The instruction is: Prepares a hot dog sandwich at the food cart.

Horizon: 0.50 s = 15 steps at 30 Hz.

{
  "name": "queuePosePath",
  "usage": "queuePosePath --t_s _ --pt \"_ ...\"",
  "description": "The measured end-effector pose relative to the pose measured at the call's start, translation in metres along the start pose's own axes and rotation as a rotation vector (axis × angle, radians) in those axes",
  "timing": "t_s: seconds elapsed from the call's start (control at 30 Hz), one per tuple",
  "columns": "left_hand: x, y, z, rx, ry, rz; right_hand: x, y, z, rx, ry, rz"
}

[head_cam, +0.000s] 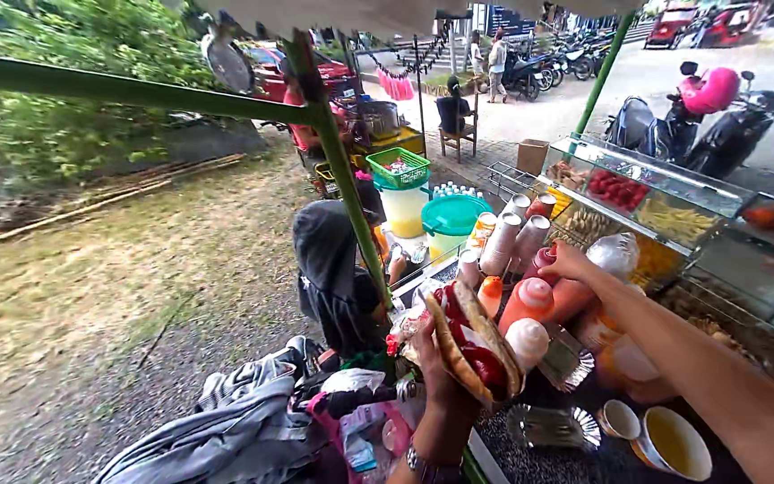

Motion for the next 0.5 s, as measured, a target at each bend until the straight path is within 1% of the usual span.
queuePosePath --t_s 0.07,0.17,0.2,0.23,0.27,0.33,0.37,0.4,0.43,0.47,0.5 --pt "-0.005 0.02 -0.004 -0.03 -0.05 -0.026 -0.002 -0.018 -0.018 0.073 -0.113 0.051" --pt "-0.02 0.05 -0.013 -0.089 -0.131 -0.016 -0.014 -0.047 -0.077 0.282 -0.463 0.225" --pt "-0.029 0.061 -0.015 -0.127 -0.159 -0.019 -0.016 -0.049 -0.1 0.298 -0.538 0.295" --pt "-0.039 0.071 -0.017 -0.169 -0.182 -0.024 -0.015 -0.046 -0.124 0.28 -0.563 0.405" --pt "-0.052 0.08 -0.02 -0.204 -0.208 -0.019 -0.011 -0.037 -0.149 0.23 -0.531 0.537" --pt "-0.079 0.1 -0.029 -0.283 -0.293 -0.012 0.009 -0.014 -0.199 0.078 -0.349 0.766" --pt "-0.093 0.11 -0.036 -0.302 -0.347 -0.008 0.025 -0.007 -0.221 0.031 -0.285 0.834" --pt "-0.107 0.121 -0.044 -0.309 -0.401 0.002 0.049 0.001 -0.233 0.05 -0.318 0.821" --pt "-0.121 0.131 -0.051 -0.312 -0.445 0.022 0.071 0.004 -0.243 0.112 -0.366 0.788" --pt "-0.136 0.141 -0.059 -0.329 -0.47 0.063 0.077 -0.003 -0.259 0.116 -0.266 0.764" --pt "-0.151 0.15 -0.066 -0.353 -0.478 0.107 0.076 -0.013 -0.275 0.166 -0.144 0.74"
Point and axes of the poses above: each hand's wrist, its own z-axis towards the middle knuckle, its own y-axis out of the palm, x = y × z, the point moved 6 cm from there along z, towards the middle knuckle, and after that the axes turned 9 degrees about z, right-handed, at the moved point
